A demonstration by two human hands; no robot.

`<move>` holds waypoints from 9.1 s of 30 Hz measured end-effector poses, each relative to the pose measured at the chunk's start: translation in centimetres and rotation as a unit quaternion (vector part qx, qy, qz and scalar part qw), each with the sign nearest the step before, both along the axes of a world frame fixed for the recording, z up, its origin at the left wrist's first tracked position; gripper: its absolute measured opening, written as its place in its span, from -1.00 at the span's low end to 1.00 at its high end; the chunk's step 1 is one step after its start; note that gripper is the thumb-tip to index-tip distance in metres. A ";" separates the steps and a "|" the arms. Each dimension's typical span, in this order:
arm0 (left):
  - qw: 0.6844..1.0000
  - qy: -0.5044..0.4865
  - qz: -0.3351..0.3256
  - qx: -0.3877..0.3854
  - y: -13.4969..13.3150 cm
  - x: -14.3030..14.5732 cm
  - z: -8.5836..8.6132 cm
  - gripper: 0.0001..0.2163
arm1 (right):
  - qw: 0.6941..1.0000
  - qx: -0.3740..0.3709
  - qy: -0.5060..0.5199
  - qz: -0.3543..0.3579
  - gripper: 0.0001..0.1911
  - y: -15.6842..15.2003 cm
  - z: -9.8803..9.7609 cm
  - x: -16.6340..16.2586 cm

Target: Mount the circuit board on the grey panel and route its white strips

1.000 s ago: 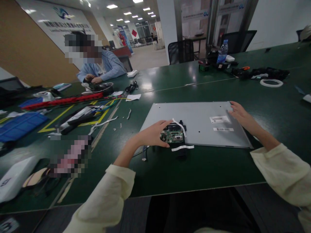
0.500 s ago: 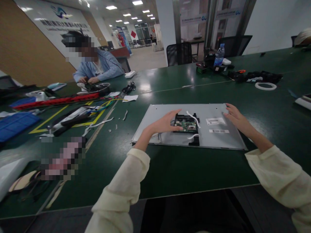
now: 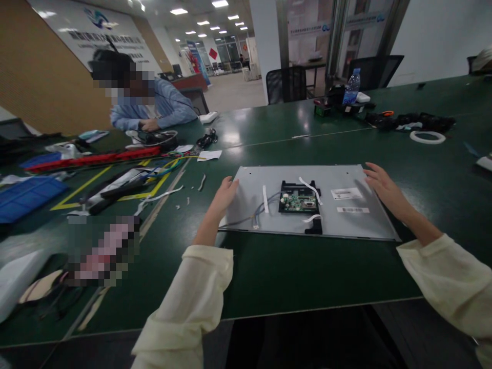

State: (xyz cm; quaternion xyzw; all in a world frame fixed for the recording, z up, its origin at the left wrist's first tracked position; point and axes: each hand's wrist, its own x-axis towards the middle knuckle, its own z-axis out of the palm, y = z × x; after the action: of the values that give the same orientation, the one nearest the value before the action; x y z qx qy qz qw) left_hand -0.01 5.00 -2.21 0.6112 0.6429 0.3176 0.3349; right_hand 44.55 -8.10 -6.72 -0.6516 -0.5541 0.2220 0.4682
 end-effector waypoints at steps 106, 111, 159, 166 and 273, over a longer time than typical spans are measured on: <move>0.895 0.032 -0.404 0.187 -7.7 7.4 3.0 -0.21 | 0.943 -0.185 0.173 0.216 -0.61 -1.1 6.5 -12.2; 0.891 0.035 -0.392 0.225 -7.4 7.5 2.5 -0.21 | 0.844 -0.257 0.348 0.317 -0.55 -2.4 4.5 -13.8; 0.870 0.203 -0.426 0.144 -7.7 7.8 1.4 -0.15 | 0.872 -0.152 0.366 0.286 -0.74 -2.5 5.3 -11.8; 0.840 -0.008 -0.538 0.069 -8.7 8.0 4.7 -0.41 | 0.903 -0.129 0.274 0.306 -0.72 -2.8 5.0 -12.2; 0.880 0.167 -0.379 0.232 -4.1 9.9 -0.9 -0.45 | 0.980 0.035 -0.105 0.164 -0.23 0.6 1.9 -13.0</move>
State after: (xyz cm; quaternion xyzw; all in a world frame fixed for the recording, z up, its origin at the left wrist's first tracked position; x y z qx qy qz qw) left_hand 9.88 0.92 -3.16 0.9124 0.3162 0.1994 0.1665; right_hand 31.54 -7.47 -4.85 -0.5548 -0.7069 0.2066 0.3871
